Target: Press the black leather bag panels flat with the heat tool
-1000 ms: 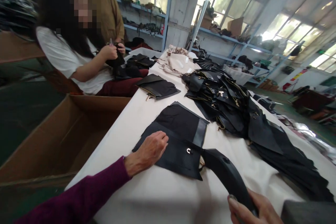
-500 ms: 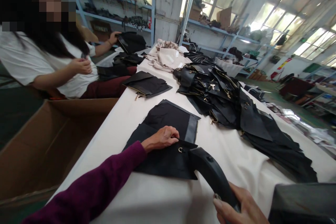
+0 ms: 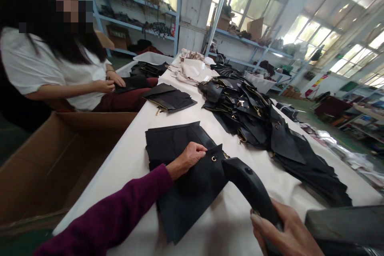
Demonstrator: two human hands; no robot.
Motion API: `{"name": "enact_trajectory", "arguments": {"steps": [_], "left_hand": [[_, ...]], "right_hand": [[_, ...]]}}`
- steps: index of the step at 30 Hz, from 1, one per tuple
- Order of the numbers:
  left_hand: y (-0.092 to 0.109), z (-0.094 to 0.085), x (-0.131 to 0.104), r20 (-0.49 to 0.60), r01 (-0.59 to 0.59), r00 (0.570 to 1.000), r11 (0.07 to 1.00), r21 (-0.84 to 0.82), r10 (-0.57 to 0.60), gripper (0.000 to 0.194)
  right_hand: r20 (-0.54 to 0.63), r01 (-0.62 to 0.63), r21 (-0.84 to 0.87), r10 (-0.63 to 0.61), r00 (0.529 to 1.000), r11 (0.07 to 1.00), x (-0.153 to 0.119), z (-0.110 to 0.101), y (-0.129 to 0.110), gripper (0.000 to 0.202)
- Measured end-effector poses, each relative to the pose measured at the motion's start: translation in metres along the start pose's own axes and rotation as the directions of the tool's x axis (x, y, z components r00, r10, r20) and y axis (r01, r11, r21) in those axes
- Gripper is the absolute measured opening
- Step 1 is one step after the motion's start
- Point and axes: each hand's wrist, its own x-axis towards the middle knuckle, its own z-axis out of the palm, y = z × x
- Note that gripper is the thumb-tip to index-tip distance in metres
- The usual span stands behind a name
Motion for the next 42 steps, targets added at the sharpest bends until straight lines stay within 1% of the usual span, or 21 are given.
{"name": "enact_trajectory", "arguments": {"steps": [2, 5, 7, 10, 13, 17, 20, 23, 25, 28, 33, 36, 39, 42], "left_hand": [[-0.001, 0.003, -0.001, 0.028, 0.04, 0.999, 0.996, -0.074, -0.038, 0.024], [-0.002, 0.002, -0.002, 0.069, 0.107, 0.993, 0.979, -0.175, -0.096, 0.029], [-0.003, 0.0, -0.003, 0.124, 0.142, 0.986, 0.958, -0.249, -0.114, 0.031], [-0.007, -0.005, -0.004, 0.237, 0.176, 0.967, 0.915, -0.364, -0.091, 0.03], [-0.011, -0.007, -0.007, 0.266, 0.156, 0.963, 0.893, -0.422, -0.042, 0.027], [-0.013, -0.004, -0.011, 0.314, 0.157, 0.949, 0.908, -0.39, -0.029, 0.028], [-0.013, 0.0, -0.012, 0.305, 0.181, 0.95, 0.912, -0.367, -0.066, 0.026], [-0.012, 0.002, -0.012, 0.296, 0.21, 0.949, 0.912, -0.353, -0.104, 0.025], [-0.012, 0.002, -0.011, 0.299, 0.221, 0.947, 0.912, -0.346, -0.116, 0.024], [-0.01, 0.001, -0.011, 0.311, 0.226, 0.943, 0.915, -0.333, -0.119, 0.024], [-0.009, 0.001, -0.011, 0.297, 0.21, 0.948, 0.927, -0.311, -0.115, 0.02], [-0.012, 0.002, -0.011, 0.28, 0.193, 0.954, 0.938, -0.289, -0.109, 0.02], [-0.018, 0.001, -0.01, 0.249, 0.154, 0.965, 0.95, -0.271, -0.085, 0.023], [-0.021, -0.001, -0.008, 0.241, 0.112, 0.969, 0.965, -0.238, -0.053, 0.026]], "right_hand": [[0.023, 0.03, 0.036, -0.031, 0.999, 0.999, 0.007, 0.006, -0.004, 0.027], [0.065, 0.071, 0.07, -0.076, 0.995, 0.995, 0.019, 0.012, -0.003, 0.023], [0.088, 0.096, 0.08, -0.103, 0.991, 0.992, 0.027, 0.014, -0.001, 0.023], [0.096, 0.114, 0.072, -0.121, 0.988, 0.991, 0.039, 0.017, -0.001, 0.025], [0.049, 0.12, 0.053, -0.123, 0.991, 0.991, 0.053, 0.014, -0.003, 0.028], [-0.065, 0.12, 0.035, -0.118, 0.991, 0.992, 0.062, -0.003, 0.0, 0.034], [-0.059, 0.074, 0.061, -0.071, 0.996, 0.995, 0.054, -0.016, 0.009, 0.035], [-0.054, 0.02, 0.045, -0.017, 0.998, 0.999, 0.036, -0.02, 0.016, 0.035], [-0.055, 0.012, 0.009, -0.011, 0.998, 1.0, 0.024, -0.017, 0.018, 0.036], [-0.026, 0.014, -0.01, -0.014, 1.0, 1.0, 0.011, -0.012, 0.019, 0.038], [0.036, 0.017, 0.015, -0.017, 0.999, 1.0, 0.003, -0.005, 0.021, 0.032], [0.065, 0.022, 0.044, -0.025, 0.998, 0.999, 0.005, 0.003, 0.019, 0.025], [0.086, 0.034, 0.073, -0.041, 0.995, 0.997, 0.013, 0.014, 0.017, 0.017], [0.073, 0.046, 0.083, -0.052, 0.996, 0.995, 0.025, 0.022, 0.016, 0.013]]}}
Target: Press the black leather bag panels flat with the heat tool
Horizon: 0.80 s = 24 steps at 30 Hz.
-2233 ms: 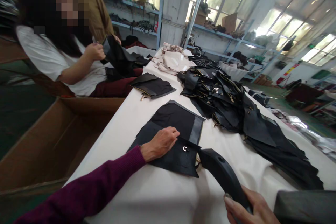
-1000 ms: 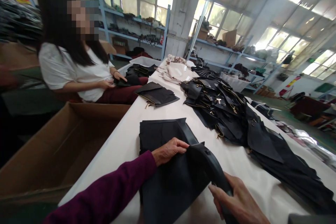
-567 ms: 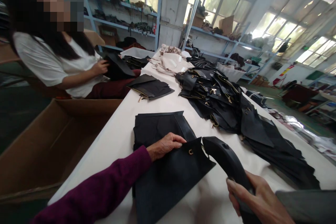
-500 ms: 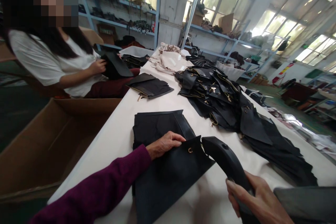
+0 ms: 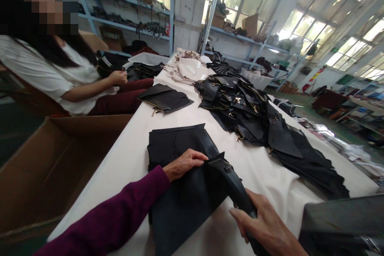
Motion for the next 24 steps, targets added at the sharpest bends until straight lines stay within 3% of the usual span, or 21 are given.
{"name": "enact_trajectory", "arguments": {"steps": [3, 6, 9, 12, 16, 20, 22, 24], "left_hand": [[0.004, 0.0, -0.001, 0.02, -0.061, 0.998, 0.992, 0.107, 0.06, 0.029], [0.01, 0.004, -0.01, 0.096, -0.187, 0.982, 0.897, 0.4, 0.162, 0.027], [0.009, 0.009, -0.026, 0.073, -0.187, 0.974, 0.573, 0.798, 0.216, 0.031], [0.006, 0.013, -0.04, 0.053, -0.102, 0.978, 0.242, 0.965, 0.201, 0.028], [0.027, 0.022, -0.049, 0.224, -0.212, 0.934, -0.074, 0.975, 0.277, 0.01], [0.059, 0.034, -0.057, 0.487, -0.288, 0.795, -0.481, 0.828, 0.362, 0.015], [0.062, 0.038, -0.063, 0.603, -0.318, 0.721, -0.611, 0.725, 0.341, 0.016], [0.056, 0.041, -0.067, 0.679, -0.351, 0.667, -0.675, 0.649, 0.306, 0.018]], "right_hand": [[-0.057, 0.013, 0.003, -0.013, 0.998, 1.0, 0.008, -0.003, -0.002, 0.018], [-0.152, 0.0, -0.01, -0.001, 0.988, 1.0, 0.005, -0.016, -0.005, 0.025], [-0.215, -0.034, -0.031, 0.026, 0.976, 0.999, -0.008, -0.033, -0.005, 0.031], [-0.238, -0.067, -0.04, 0.056, 0.97, 0.997, -0.022, -0.043, 0.0, 0.035], [-0.274, -0.087, -0.032, 0.075, 0.959, 0.996, -0.029, -0.046, 0.003, 0.031], [-0.299, -0.068, -0.021, 0.059, 0.953, 0.997, -0.035, -0.047, 0.005, 0.031], [-0.308, -0.064, -0.019, 0.055, 0.95, 0.998, -0.044, -0.048, 0.011, 0.03], [-0.305, -0.067, -0.019, 0.058, 0.95, 0.998, -0.055, -0.049, 0.018, 0.031]]}}
